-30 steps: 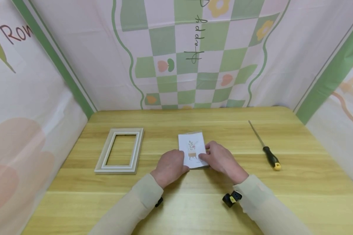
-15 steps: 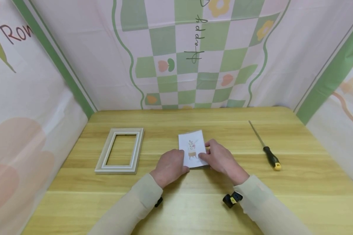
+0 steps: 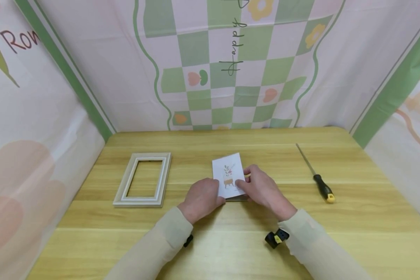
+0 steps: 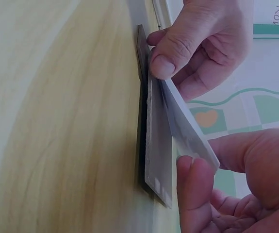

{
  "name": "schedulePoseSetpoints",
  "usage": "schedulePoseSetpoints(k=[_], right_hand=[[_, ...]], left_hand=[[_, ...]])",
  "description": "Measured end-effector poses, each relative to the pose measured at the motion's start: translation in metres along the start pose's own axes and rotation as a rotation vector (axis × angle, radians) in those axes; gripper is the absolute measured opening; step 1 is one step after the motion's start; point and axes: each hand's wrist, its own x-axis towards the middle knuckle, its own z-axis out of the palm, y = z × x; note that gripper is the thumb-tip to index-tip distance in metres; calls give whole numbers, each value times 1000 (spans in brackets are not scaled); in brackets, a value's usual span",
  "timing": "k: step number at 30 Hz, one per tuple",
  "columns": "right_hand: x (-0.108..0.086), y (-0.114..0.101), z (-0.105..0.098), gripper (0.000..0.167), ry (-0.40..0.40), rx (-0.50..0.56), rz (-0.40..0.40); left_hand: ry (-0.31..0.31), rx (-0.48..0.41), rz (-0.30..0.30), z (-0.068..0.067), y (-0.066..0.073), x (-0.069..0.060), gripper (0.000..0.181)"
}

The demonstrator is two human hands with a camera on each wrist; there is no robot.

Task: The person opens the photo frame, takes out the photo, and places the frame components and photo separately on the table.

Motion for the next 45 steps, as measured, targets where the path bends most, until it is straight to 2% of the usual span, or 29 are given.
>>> schedulePoseSetpoints(k=[8, 15, 31, 36, 43, 45], right_hand=[[2, 0, 0, 42, -15, 31, 2], [3, -1, -2, 52, -31, 89, 33], [3, 1, -2, 59, -39, 82, 13], [3, 0, -1, 55, -35, 93, 7], [2, -2, 0, 46, -41, 129, 13], [2, -2, 0, 45, -42, 135, 15]], left_hand=[[1, -5, 11, 0, -1, 0, 30], [26, -5, 19, 1, -2, 0, 31], [26, -74, 12, -2, -4, -2, 37], [32, -186, -10, -3, -9, -1, 35], [78, -393, -125, -5, -14, -1, 64], [88, -454, -156, -5, -16, 0, 64]])
